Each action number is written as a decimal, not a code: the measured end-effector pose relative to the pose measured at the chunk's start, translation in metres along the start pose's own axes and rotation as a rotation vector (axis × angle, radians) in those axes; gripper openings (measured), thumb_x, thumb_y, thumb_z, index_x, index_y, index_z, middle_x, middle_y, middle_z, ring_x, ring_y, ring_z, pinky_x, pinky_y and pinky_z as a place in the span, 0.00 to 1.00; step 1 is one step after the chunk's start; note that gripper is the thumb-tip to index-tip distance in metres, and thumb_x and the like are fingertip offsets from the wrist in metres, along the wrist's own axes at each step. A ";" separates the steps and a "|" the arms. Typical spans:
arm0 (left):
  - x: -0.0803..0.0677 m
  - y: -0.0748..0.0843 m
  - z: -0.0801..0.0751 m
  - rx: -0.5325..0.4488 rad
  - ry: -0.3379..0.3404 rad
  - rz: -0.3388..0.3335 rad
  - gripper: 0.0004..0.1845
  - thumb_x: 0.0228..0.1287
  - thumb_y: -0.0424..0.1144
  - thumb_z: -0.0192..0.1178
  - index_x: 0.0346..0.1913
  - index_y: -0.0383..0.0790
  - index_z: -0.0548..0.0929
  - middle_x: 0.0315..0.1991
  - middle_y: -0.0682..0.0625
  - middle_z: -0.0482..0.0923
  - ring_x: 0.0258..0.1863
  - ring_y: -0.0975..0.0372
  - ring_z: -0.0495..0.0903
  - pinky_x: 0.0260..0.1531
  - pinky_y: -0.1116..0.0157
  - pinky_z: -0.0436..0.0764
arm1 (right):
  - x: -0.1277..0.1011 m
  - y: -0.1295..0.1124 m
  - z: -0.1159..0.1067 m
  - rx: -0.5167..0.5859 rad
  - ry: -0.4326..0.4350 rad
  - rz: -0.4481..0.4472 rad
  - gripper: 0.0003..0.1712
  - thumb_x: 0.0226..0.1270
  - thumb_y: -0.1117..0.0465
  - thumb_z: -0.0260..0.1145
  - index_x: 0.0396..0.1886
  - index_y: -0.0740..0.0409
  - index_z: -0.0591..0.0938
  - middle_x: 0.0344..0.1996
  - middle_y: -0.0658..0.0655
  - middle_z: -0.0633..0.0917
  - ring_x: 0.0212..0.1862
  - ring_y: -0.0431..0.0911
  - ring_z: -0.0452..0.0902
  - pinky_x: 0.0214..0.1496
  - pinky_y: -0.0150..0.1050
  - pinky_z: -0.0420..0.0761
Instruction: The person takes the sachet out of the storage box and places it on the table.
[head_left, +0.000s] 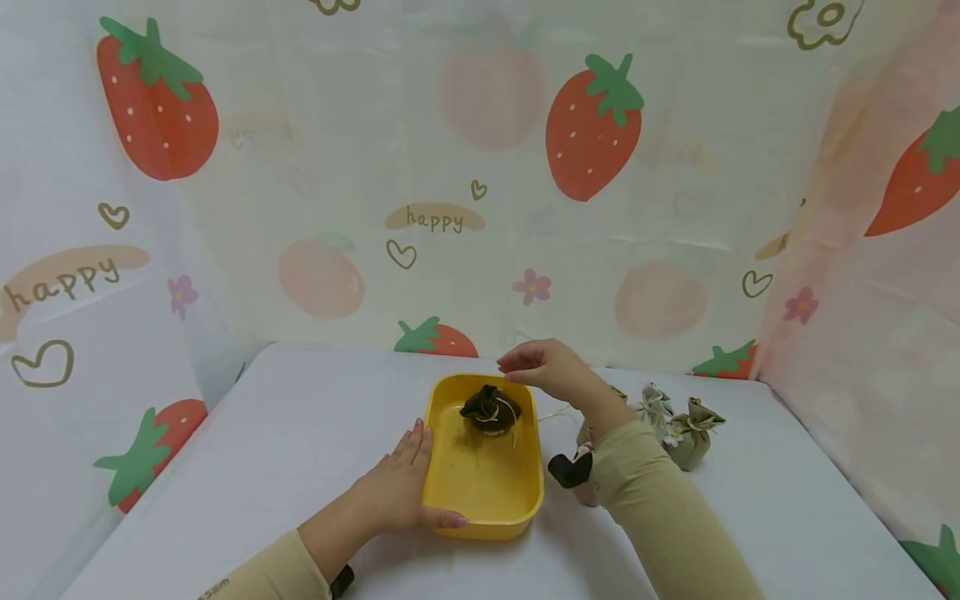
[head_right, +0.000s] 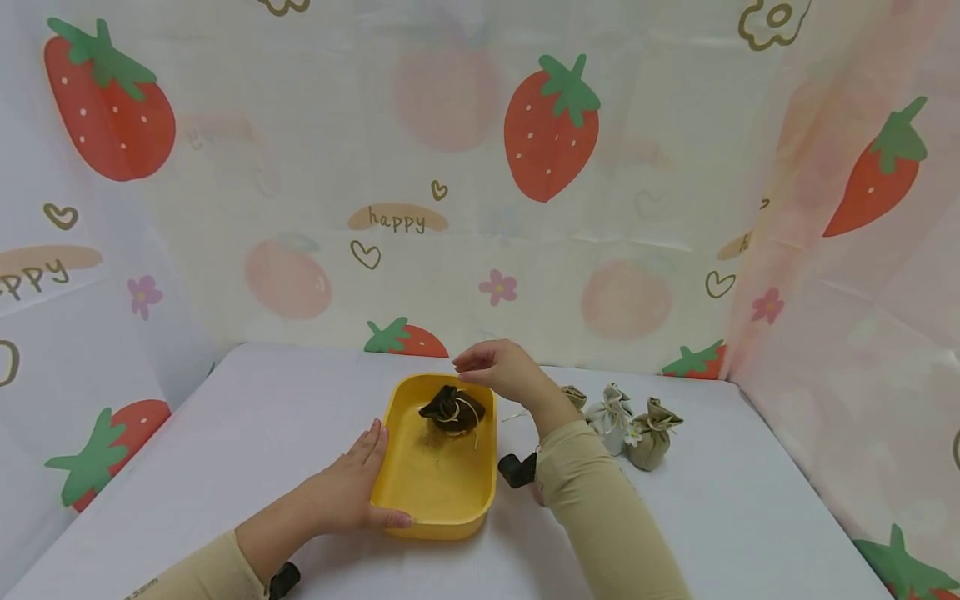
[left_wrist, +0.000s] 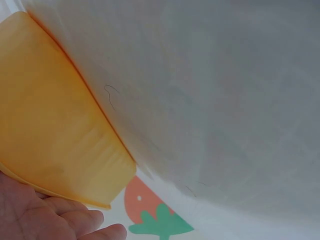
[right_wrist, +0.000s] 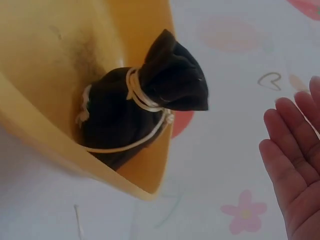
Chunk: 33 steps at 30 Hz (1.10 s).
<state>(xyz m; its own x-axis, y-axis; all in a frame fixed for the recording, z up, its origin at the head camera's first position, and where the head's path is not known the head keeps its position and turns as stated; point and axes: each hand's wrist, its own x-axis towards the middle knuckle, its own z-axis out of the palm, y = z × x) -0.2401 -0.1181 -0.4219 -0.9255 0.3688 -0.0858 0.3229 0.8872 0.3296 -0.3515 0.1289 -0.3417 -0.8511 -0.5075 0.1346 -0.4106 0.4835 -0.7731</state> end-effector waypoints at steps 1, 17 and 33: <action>0.000 0.000 0.000 -0.003 0.001 0.001 0.71 0.33 0.81 0.51 0.71 0.31 0.42 0.72 0.38 0.33 0.70 0.49 0.41 0.61 0.46 0.57 | 0.002 0.001 0.002 0.005 -0.002 0.007 0.12 0.60 0.62 0.64 0.45 0.57 0.83 0.41 0.56 0.84 0.44 0.44 0.79 0.50 0.40 0.77; 0.000 -0.001 0.000 -0.013 -0.013 0.009 0.71 0.32 0.82 0.49 0.71 0.31 0.41 0.72 0.38 0.32 0.70 0.49 0.40 0.61 0.46 0.57 | 0.018 0.017 0.024 0.030 0.007 0.136 0.13 0.60 0.62 0.65 0.45 0.56 0.83 0.43 0.55 0.84 0.48 0.46 0.78 0.56 0.43 0.73; 0.000 -0.001 -0.001 0.006 -0.008 0.013 0.70 0.34 0.81 0.49 0.71 0.31 0.41 0.72 0.38 0.33 0.70 0.49 0.41 0.61 0.46 0.58 | 0.023 0.025 0.033 -0.051 -0.108 0.162 0.21 0.55 0.66 0.68 0.51 0.54 0.81 0.48 0.53 0.82 0.47 0.44 0.77 0.50 0.39 0.76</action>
<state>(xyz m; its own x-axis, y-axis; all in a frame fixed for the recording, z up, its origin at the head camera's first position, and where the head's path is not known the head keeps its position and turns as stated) -0.2404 -0.1189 -0.4216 -0.9197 0.3823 -0.0892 0.3360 0.8841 0.3248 -0.3706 0.1058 -0.3785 -0.8686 -0.4920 -0.0584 -0.2890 0.5990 -0.7468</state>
